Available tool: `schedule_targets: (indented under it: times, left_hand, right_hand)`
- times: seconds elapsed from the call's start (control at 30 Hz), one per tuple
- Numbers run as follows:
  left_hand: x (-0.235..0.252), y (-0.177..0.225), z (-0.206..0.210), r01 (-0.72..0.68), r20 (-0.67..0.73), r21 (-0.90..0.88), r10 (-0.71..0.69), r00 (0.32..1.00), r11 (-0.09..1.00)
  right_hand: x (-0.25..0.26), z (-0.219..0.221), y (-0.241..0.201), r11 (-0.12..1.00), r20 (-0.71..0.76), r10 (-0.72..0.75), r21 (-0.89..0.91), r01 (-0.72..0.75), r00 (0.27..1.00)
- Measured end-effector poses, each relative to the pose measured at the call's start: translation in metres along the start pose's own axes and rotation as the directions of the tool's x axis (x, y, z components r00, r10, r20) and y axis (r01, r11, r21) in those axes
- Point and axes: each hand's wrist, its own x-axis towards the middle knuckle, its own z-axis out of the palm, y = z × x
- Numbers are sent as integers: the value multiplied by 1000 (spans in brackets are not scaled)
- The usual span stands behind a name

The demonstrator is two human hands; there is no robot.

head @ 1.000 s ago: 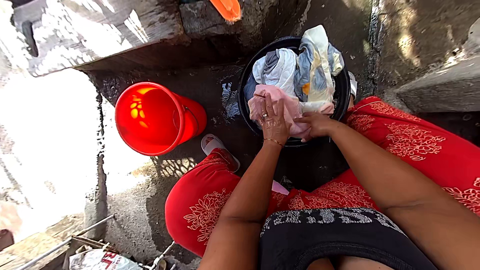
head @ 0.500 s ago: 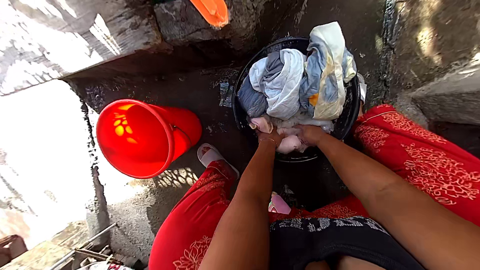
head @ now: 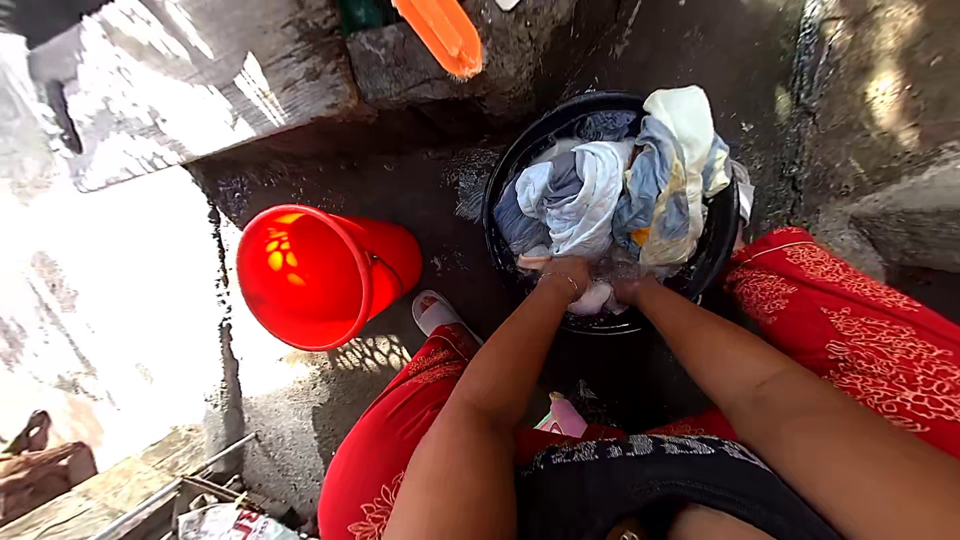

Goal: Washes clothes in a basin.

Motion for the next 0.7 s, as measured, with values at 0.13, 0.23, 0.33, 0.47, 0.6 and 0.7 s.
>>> schedule_targets:
  times: [0.13,0.23,0.33,0.47,0.6,0.7]
  left_hand:
    - [-39,5,-2,-52,-258,18,55,965,998]
    - [-37,-13,20,-178,-382,-31,153,911,984]
    - [-29,-29,37,-322,-470,-68,255,845,944]
    - [-44,-33,42,-418,-532,-68,322,783,906]
    - [-83,-15,41,-590,-690,-183,325,647,786]
    - [-117,14,40,-645,-685,-189,371,627,741]
  right_hand:
    - [-37,-13,-13,988,-227,-3,151,38,974]
    - [-92,-33,-19,963,-370,-236,36,268,898]
    - [-192,-47,-30,834,-512,-512,-105,541,689]
    - [-288,-39,-16,711,-705,-618,-311,631,349]
    - [-336,-28,-13,622,-769,-633,-439,649,87]
    - [-357,-21,-20,486,-754,-652,-498,718,-81]
